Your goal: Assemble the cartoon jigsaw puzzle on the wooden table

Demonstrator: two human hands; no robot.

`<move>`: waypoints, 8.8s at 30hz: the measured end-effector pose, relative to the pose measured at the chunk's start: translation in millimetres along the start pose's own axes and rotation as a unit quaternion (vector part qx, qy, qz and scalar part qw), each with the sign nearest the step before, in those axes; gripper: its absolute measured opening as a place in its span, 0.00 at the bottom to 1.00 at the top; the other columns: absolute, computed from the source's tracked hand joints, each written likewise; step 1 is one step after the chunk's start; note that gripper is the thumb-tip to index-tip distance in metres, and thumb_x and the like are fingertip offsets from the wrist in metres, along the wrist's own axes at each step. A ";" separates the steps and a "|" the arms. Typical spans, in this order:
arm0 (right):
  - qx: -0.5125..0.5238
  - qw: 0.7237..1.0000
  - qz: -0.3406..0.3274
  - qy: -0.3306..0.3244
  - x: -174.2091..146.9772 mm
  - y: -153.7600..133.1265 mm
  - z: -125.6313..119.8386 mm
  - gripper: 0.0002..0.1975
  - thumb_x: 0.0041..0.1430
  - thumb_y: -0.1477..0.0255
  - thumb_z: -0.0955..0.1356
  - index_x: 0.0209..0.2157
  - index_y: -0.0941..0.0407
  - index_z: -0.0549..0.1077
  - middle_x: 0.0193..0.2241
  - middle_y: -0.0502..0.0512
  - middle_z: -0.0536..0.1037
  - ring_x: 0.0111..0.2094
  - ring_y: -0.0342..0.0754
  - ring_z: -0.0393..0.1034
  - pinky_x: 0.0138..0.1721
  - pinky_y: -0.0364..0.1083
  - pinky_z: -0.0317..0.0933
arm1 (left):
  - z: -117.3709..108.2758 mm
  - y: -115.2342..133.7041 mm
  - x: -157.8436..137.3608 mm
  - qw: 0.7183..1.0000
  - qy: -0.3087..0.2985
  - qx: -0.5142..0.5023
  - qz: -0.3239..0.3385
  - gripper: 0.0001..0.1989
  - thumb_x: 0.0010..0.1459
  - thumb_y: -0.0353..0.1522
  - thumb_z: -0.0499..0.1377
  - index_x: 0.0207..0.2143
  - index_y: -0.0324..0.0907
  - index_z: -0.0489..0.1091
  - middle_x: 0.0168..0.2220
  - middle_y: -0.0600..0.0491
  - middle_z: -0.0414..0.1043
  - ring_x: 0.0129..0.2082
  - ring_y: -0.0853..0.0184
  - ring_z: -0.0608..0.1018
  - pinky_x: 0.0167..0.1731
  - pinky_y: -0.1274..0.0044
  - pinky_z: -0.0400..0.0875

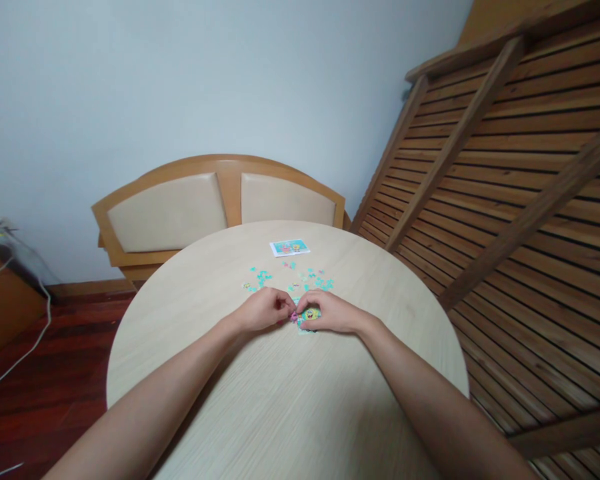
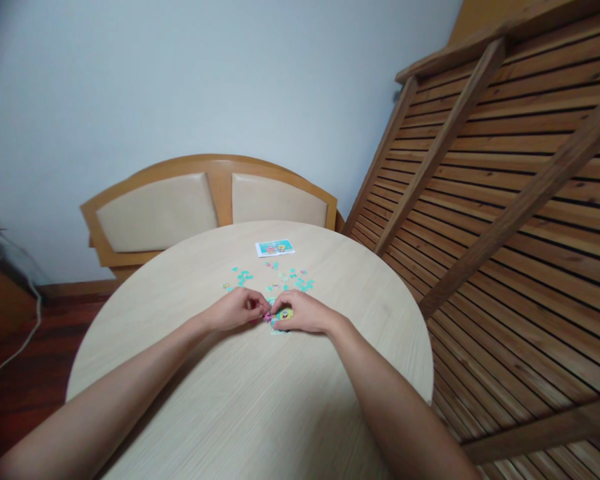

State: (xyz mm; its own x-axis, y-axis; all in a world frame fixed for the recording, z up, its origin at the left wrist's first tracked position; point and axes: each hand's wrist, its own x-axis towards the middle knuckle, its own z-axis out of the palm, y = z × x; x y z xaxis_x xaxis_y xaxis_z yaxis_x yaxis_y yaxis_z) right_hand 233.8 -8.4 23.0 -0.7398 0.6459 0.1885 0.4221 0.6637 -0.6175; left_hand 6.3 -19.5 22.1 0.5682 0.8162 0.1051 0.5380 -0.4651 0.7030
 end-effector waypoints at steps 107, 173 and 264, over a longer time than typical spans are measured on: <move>-0.139 0.986 -0.087 0.011 3.4 -10.9 5.7 0.08 0.59 0.72 0.70 0.40 0.54 0.81 0.39 0.55 0.80 0.42 0.48 0.73 0.46 0.46 0.62 | -22.4 0.6 -8.6 0.989 -0.087 0.115 0.024 0.11 0.57 0.39 0.62 0.35 0.39 0.75 0.28 0.54 0.74 0.26 0.70 0.70 0.27 0.80 0.58; -0.259 0.953 0.133 0.088 62.0 24.5 -12.6 0.22 0.63 0.75 0.60 0.58 0.58 0.69 0.57 0.61 0.72 0.59 0.57 0.60 0.58 0.56 0.56 | -51.2 -31.4 -17.9 0.929 0.066 0.343 -0.120 0.26 0.59 0.50 0.55 0.50 0.42 0.72 0.55 0.41 0.69 0.54 0.52 0.72 0.51 0.66 0.67; -0.100 0.994 -0.034 0.004 1.4 11.4 -0.7 0.14 0.60 0.74 0.69 0.47 0.54 0.79 0.50 0.59 0.78 0.52 0.53 0.71 0.56 0.51 0.61 | -19.7 -20.9 -2.4 0.999 0.028 -0.002 0.036 0.12 0.61 0.37 0.58 0.42 0.39 0.75 0.38 0.49 0.78 0.37 0.65 0.77 0.40 0.76 0.69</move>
State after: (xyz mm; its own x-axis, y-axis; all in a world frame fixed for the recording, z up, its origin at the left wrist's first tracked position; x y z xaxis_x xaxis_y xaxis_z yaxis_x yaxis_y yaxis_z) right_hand 237.9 0.3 16.8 -0.7669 0.5986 0.2313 0.4671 0.7679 -0.4384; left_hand -18.5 -5.0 21.0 0.5700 0.7985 0.1938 0.4951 -0.5220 0.6945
